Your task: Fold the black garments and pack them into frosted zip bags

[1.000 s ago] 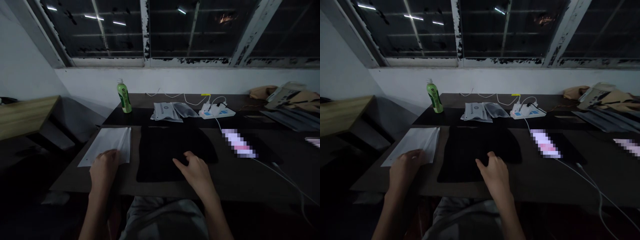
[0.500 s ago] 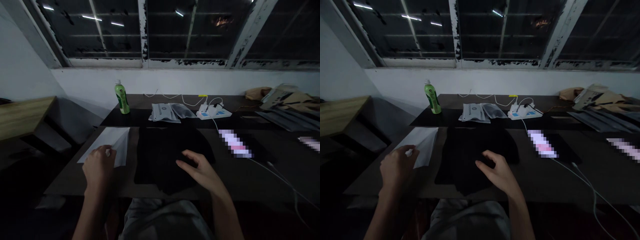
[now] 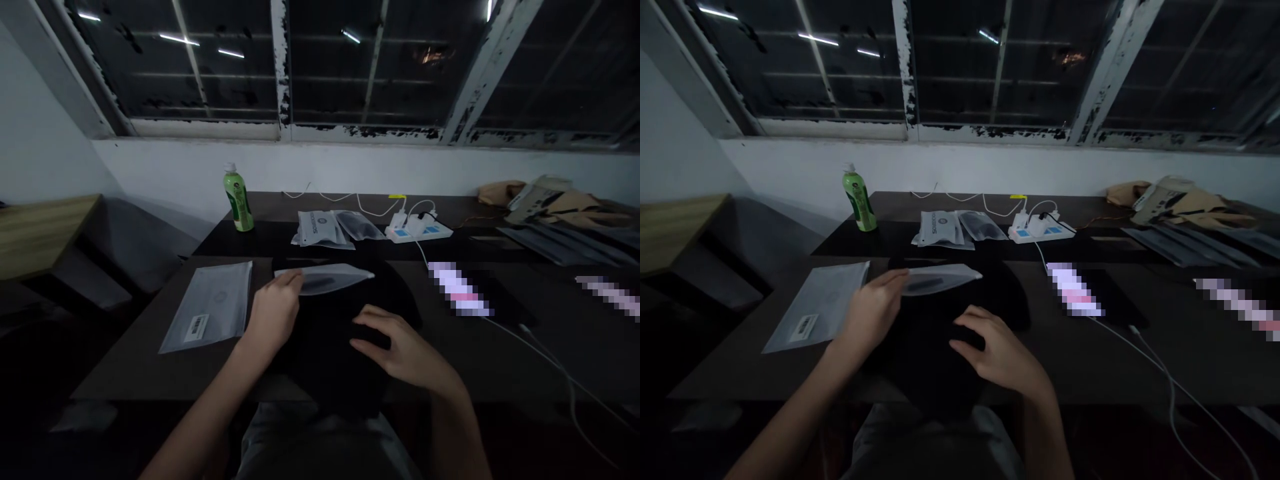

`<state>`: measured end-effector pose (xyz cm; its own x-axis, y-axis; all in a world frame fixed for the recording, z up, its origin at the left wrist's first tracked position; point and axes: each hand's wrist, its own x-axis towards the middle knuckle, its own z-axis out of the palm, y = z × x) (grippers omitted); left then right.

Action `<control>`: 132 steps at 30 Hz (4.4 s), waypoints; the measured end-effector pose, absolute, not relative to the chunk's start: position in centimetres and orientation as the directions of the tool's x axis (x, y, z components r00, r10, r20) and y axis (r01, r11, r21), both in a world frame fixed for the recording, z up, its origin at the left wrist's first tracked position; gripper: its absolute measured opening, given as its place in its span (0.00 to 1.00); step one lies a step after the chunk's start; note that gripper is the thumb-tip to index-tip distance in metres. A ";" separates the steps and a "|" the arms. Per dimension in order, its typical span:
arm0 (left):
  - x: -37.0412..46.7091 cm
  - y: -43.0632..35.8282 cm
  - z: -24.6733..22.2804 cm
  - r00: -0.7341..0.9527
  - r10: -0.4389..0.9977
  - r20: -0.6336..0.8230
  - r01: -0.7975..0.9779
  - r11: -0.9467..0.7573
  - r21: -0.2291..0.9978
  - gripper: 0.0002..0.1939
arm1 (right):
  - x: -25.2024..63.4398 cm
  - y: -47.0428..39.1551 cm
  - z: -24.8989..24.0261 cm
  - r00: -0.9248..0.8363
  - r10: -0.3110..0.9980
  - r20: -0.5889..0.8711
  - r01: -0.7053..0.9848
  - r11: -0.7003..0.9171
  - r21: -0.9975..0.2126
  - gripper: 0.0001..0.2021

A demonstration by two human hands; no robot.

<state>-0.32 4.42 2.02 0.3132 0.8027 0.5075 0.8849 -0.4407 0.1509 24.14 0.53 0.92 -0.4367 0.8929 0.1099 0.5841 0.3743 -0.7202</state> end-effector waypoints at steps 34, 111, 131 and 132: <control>0.6 1.5 -2.4 0.463 0.761 0.455 0.804 -0.576 0.145 0.39 | 19.0 5.4 0.9 -0.371 0.926 0.068 0.917 0.377 -0.132 0.16; -0.8 1.1 -2.3 0.258 0.882 0.393 0.890 -0.376 0.259 0.27 | 21.8 2.7 -0.3 -0.371 0.893 0.254 0.872 0.429 -0.236 0.14; 8.7 -0.9 -2.8 0.411 0.624 0.664 0.691 -0.689 0.219 0.09 | 25.9 -0.5 -3.8 -0.275 0.732 0.623 0.742 0.574 -0.348 0.08; 8.6 -0.8 -2.8 0.399 0.622 0.674 0.684 -0.691 0.233 0.08 | 25.8 -0.6 -3.8 -0.285 0.737 0.613 0.741 0.575 -0.347 0.09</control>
<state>8.59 -0.82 -2.80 0.3985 0.6216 0.6744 0.6841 -0.6912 0.2328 25.76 -0.63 -3.78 -0.2852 0.7367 0.6132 0.7407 0.5754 -0.3468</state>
